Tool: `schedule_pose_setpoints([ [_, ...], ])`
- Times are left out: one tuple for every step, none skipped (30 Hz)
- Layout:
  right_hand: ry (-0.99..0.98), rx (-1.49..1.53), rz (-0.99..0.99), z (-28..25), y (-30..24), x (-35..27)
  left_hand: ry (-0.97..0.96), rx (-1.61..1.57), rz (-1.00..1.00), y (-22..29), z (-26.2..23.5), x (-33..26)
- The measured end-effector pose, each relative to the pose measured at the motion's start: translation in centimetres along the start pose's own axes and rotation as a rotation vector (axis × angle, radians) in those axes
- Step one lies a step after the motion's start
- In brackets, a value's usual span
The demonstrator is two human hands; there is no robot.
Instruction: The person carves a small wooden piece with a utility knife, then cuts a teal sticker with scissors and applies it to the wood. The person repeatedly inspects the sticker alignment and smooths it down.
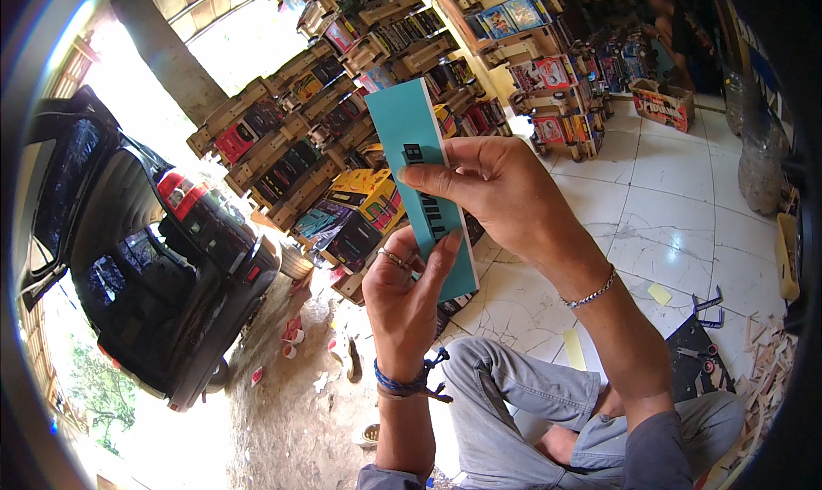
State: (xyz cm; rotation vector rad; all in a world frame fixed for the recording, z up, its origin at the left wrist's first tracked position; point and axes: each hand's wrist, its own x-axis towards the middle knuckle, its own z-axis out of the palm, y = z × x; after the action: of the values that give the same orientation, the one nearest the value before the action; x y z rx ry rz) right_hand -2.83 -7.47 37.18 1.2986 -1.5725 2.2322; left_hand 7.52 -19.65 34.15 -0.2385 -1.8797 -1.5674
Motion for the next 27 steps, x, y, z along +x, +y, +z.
schedule_pose_setpoints([
  [-0.001,-0.002,-0.01,-0.02,-0.05,-0.03,0.002,-0.008,0.001,-0.03,0.05,0.01],
  [-0.001,-0.009,0.018,-0.01,-0.1,-0.02,0.003,-0.015,0.001,-0.08,0.09,0.07],
  [-0.001,-0.017,0.034,-0.03,-0.15,-0.03,0.005,-0.023,0.002,-0.12,0.12,0.12],
  [-0.004,-0.018,0.031,-0.04,-0.19,-0.03,0.004,-0.021,0.002,-0.12,0.11,0.14],
  [-0.002,-0.025,0.04,-0.04,-0.2,-0.02,0.002,-0.018,0.002,-0.12,0.1,0.15],
  [-0.003,-0.025,0.03,-0.08,-0.2,-0.03,0.001,-0.016,0.002,-0.12,0.1,0.15],
  [-0.004,-0.026,0.021,-0.08,-0.18,-0.02,0.001,-0.017,-0.001,-0.1,0.09,0.12],
  [-0.006,-0.02,0.025,-0.13,-0.15,-0.06,0.001,-0.019,-0.004,-0.07,0.09,0.07],
  [-0.007,-0.016,0.03,-0.18,-0.11,-0.12,0.0,-0.019,-0.007,-0.04,0.09,0.02],
  [-0.007,-0.015,0.012,-0.17,-0.05,-0.13,0.003,-0.018,-0.006,0.0,0.1,-0.02],
  [0.005,-0.004,0.013,-0.16,0.02,-0.11,0.005,-0.017,-0.004,0.02,0.11,-0.07],
  [0.017,0.003,-0.009,-0.08,0.09,-0.07,0.008,-0.016,-0.002,0.04,0.12,-0.11],
  [0.033,0.007,0.0,-0.02,0.15,0.0,0.012,-0.018,-0.006,0.06,0.12,-0.13],
  [0.021,0.029,-0.02,-0.08,0.18,-0.03,0.017,-0.021,-0.01,0.08,0.1,-0.14],
  [0.012,0.048,-0.009,-0.14,0.21,-0.05,0.022,-0.023,-0.013,0.09,0.08,-0.15],
  [0.002,0.071,0.002,-0.21,0.23,-0.04,0.021,-0.024,-0.008,0.09,0.07,-0.14],
  [-0.013,0.091,0.019,-0.28,0.24,-0.04,0.019,-0.025,-0.004,0.08,0.06,-0.12],
  [-0.028,0.116,0.037,-0.33,0.27,-0.02,0.017,-0.026,0.0,0.08,0.05,-0.12],
  [-0.047,0.152,0.039,-0.39,0.28,-0.04,0.02,-0.034,0.005,0.08,0.05,-0.14],
  [-0.047,0.171,0.058,-0.37,0.31,-0.01,0.024,-0.042,0.01,0.09,0.05,-0.15],
  [-0.051,0.2,0.06,-0.29,0.35,0.05,0.027,-0.051,0.015,0.13,0.03,-0.17],
  [-0.047,0.226,0.08,-0.21,0.37,0.03,0.028,-0.043,0.022,0.17,0.02,-0.2],
  [-0.062,0.297,0.063,-0.14,0.38,0.0,0.029,-0.036,0.028,0.22,0.01,-0.22],
  [-0.065,0.363,0.064,-0.06,0.38,-0.03,0.029,-0.028,0.035,0.26,0.0,-0.2],
  [-0.069,0.431,0.065,0.0,0.34,-0.12,0.035,-0.039,0.029,0.3,0.0,-0.17],
  [-0.069,0.424,0.065,-0.02,0.28,0.01,0.042,-0.048,0.022,0.32,-0.01,-0.14],
  [-0.069,0.418,0.065,-0.09,0.19,0.19,0.048,-0.058,0.014,0.34,-0.02,-0.13],
])
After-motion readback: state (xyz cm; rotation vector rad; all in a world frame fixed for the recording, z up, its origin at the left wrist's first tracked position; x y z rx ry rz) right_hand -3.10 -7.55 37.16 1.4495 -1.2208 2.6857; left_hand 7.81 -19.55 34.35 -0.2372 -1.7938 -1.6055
